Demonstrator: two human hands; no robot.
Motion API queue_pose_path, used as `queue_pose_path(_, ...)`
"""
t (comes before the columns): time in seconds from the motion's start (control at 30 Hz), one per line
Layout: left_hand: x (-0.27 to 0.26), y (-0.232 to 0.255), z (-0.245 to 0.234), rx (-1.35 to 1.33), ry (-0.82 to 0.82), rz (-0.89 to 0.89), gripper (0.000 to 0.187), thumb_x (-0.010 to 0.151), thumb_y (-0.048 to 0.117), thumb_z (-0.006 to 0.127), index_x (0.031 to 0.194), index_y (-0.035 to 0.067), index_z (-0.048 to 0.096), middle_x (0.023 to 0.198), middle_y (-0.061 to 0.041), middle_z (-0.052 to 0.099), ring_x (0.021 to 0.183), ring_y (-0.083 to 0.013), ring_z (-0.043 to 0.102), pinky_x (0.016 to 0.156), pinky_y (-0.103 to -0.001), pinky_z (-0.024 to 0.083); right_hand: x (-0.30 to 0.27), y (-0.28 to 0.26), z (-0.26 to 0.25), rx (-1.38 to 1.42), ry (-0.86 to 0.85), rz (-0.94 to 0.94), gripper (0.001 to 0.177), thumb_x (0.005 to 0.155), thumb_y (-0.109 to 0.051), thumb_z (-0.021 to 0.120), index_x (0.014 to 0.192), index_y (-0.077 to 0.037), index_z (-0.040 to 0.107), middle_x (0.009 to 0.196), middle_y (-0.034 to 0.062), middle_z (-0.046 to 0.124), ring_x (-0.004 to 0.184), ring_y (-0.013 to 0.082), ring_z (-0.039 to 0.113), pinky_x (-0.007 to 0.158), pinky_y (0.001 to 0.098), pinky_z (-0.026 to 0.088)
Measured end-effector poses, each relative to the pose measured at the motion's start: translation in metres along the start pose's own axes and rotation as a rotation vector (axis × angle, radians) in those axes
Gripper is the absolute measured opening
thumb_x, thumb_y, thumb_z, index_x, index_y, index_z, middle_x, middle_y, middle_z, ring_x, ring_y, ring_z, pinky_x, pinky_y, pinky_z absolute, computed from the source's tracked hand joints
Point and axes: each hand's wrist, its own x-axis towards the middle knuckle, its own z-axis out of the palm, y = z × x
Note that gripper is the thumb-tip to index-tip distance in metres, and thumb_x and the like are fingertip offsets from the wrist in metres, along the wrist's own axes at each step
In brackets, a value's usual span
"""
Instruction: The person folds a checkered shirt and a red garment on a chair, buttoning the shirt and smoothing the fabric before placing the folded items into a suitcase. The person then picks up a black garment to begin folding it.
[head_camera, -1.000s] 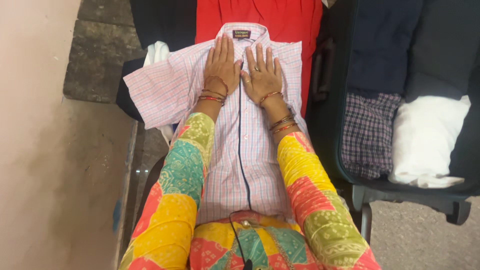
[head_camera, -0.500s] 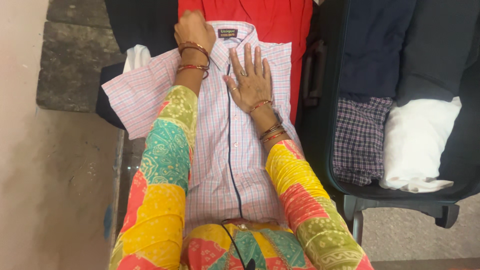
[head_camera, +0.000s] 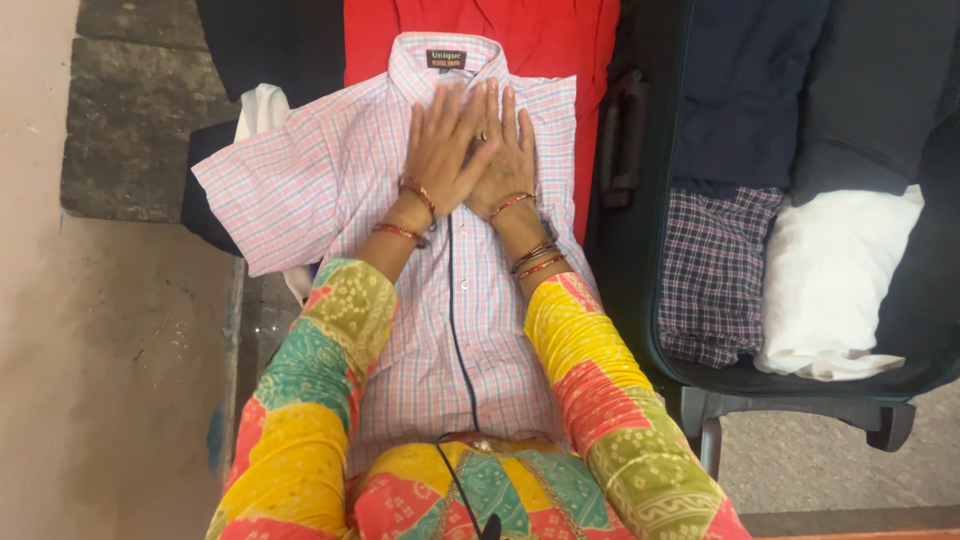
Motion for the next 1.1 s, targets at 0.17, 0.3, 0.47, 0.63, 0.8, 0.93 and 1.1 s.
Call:
queue_pose_path(0.17, -0.006, 0.002, 0.0, -0.007, 0.061, -0.027, 0.076, 0.105, 0.053, 0.046, 0.161, 0.003, 0.032, 0.169, -0.02, 0.025, 0.159, -0.0393, 0.016, 0.128, -0.056, 0.011, 0.002, 0.005, 0.018, -0.073, -0.01, 0.028, 0.089, 0.098, -0.042, 0.049, 0.164, 0.001, 0.009, 0.172, 0.0218, 0.009, 0.161, 0.0354, 0.004, 0.128, 0.0488, 0.005)
queue_pose_path(0.3, -0.001, -0.007, 0.01, -0.018, 0.046, -0.045, 0.075, 0.107, 0.052, 0.045, 0.161, 0.003, 0.032, 0.17, -0.019, 0.024, 0.159, -0.0384, 0.015, 0.128, -0.055, 0.01, 0.002, -0.001, 0.008, -0.018, -0.092, 0.089, 0.088, 0.098, -0.045, 0.046, 0.162, 0.002, 0.011, 0.17, 0.0239, 0.008, 0.159, 0.0362, 0.002, 0.126, 0.0501, 0.002)
queue_pose_path(0.47, 0.001, -0.004, 0.008, 0.062, -0.037, -0.073, 0.086, 0.1, 0.053, 0.053, 0.163, 0.003, 0.022, 0.171, -0.017, 0.016, 0.159, -0.0361, 0.009, 0.127, -0.052, 0.007, -0.045, -0.007, -0.024, -0.2, -0.258, 0.241, 0.099, 0.095, -0.064, 0.044, 0.158, 0.006, 0.014, 0.167, 0.0275, 0.008, 0.156, 0.0388, 0.0, 0.125, 0.054, -0.001)
queue_pose_path(0.63, -0.003, 0.007, 0.004, 0.164, -0.012, -0.065, 0.09, 0.099, 0.05, 0.059, 0.164, 0.003, 0.018, 0.172, -0.017, 0.014, 0.159, -0.0345, 0.009, 0.128, -0.051, 0.009, -0.113, 0.008, -0.033, -0.171, -0.159, 0.257, 0.12, 0.088, -0.077, 0.05, 0.155, 0.017, 0.016, 0.164, 0.0357, 0.01, 0.155, 0.0435, 0.004, 0.123, 0.055, 0.003)
queue_pose_path(0.8, -0.014, 0.017, 0.006, 0.153, 0.095, -0.095, 0.083, 0.099, 0.042, 0.06, 0.162, 0.002, 0.023, 0.169, -0.019, 0.02, 0.158, -0.0345, 0.018, 0.128, -0.05, 0.016, -0.133, 0.018, -0.029, -0.193, -0.164, 0.214, 0.115, 0.091, -0.072, 0.052, 0.152, 0.019, 0.017, 0.162, 0.039, 0.013, 0.153, 0.0478, 0.007, 0.124, 0.055, 0.005)
queue_pose_path(0.93, -0.03, 0.019, 0.011, 0.089, 0.127, -0.121, 0.072, 0.103, 0.032, 0.057, 0.16, -0.002, 0.028, 0.168, -0.024, 0.025, 0.155, -0.0376, 0.021, 0.127, -0.049, 0.019, -0.116, 0.023, -0.025, -0.096, -0.009, 0.049, 0.085, 0.105, -0.054, 0.047, 0.161, 0.005, 0.024, 0.167, 0.0287, 0.025, 0.157, 0.0421, 0.018, 0.128, 0.0556, 0.009)
queue_pose_path(1.1, -0.052, 0.013, -0.005, 0.243, 0.02, 0.023, 0.066, 0.101, 0.029, 0.058, 0.151, -0.01, 0.037, 0.16, -0.027, 0.033, 0.15, -0.0399, 0.03, 0.124, -0.045, 0.025, -0.087, 0.018, -0.001, -0.082, 0.027, -0.203, 0.066, 0.105, -0.043, 0.044, 0.162, -0.013, 0.03, 0.165, 0.0221, 0.032, 0.154, 0.0382, 0.025, 0.123, 0.0567, 0.01)
